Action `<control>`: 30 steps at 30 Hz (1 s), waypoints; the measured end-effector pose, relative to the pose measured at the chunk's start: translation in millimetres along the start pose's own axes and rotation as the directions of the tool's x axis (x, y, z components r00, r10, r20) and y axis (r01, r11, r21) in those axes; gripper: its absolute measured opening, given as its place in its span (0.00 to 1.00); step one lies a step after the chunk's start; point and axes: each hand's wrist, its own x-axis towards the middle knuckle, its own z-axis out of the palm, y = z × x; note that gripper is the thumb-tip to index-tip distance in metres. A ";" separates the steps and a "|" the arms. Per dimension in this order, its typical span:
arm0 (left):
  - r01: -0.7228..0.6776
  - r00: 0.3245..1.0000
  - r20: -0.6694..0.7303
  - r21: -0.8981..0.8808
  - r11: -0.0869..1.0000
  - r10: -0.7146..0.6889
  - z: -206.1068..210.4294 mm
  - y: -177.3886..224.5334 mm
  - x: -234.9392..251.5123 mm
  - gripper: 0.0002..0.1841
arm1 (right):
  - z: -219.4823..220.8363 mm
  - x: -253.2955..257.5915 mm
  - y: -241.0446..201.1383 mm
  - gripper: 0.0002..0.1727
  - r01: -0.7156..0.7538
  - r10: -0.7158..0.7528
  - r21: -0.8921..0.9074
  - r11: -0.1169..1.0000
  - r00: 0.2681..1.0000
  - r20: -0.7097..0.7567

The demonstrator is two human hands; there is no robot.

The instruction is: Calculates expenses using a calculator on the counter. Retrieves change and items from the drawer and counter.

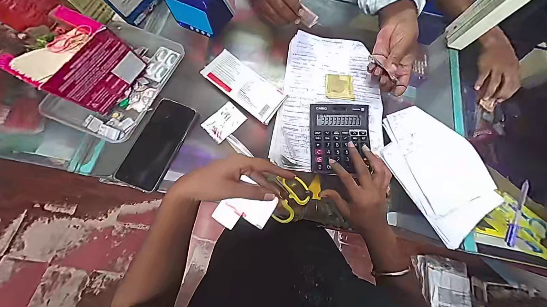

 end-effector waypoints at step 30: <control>-0.058 0.997 -0.063 -0.230 0.972 0.045 -1.1 -52.9 -17.4 0.24 | -6.9 -5.4 7.6 0.14 -0.259 0.256 0.021 0.966 0.936 -0.241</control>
